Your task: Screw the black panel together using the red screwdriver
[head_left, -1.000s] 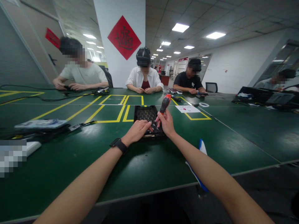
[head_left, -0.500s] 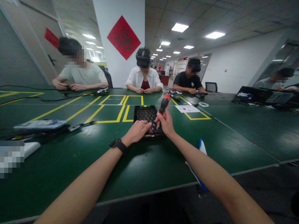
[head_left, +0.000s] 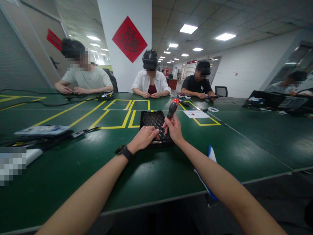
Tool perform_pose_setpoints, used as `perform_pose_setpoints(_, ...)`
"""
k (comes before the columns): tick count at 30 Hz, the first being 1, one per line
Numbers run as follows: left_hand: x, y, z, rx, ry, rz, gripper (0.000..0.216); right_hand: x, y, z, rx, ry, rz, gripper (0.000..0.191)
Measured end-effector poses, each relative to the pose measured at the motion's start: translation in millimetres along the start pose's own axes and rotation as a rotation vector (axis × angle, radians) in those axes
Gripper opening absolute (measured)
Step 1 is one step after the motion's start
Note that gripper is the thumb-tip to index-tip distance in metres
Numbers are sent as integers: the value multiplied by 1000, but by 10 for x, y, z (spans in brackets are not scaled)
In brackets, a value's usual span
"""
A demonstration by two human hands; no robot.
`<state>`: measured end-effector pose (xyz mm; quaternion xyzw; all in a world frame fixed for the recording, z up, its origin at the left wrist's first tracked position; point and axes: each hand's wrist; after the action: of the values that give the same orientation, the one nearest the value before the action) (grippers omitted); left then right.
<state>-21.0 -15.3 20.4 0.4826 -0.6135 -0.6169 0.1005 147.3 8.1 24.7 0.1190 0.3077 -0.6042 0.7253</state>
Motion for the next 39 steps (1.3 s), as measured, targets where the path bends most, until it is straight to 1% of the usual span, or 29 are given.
perform_pose_setpoints(8, 9, 25, -39, -27, 19, 31, 60, -2, 6, 2, -8, -12, -10, 23)
perform_pose_setpoints(13, 12, 38, -52, -50, 10, 25, 60, -9, 17, -22, 14, 13, -3, 22)
perform_pose_setpoints(18, 14, 46, -54, -64, 7, 30, 59, -24, 29, -52, 10, 9, 4, 23)
perform_pose_setpoints(32, 13, 33, -43, -42, 3, 17, 57, -16, 16, -24, -9, -13, -4, 25)
perform_pose_setpoints(39, 11, 22, -38, -48, 9, 14, 58, -21, 28, -36, 10, -4, -4, 23)
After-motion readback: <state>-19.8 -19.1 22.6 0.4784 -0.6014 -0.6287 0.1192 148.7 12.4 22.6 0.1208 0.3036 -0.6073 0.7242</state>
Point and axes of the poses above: each hand's wrist, its own x-axis away from the middle knuckle, its own y-axis out of the back of the hand, z = x × y, and after that the axes turned 11 degrees about -x, right-handed
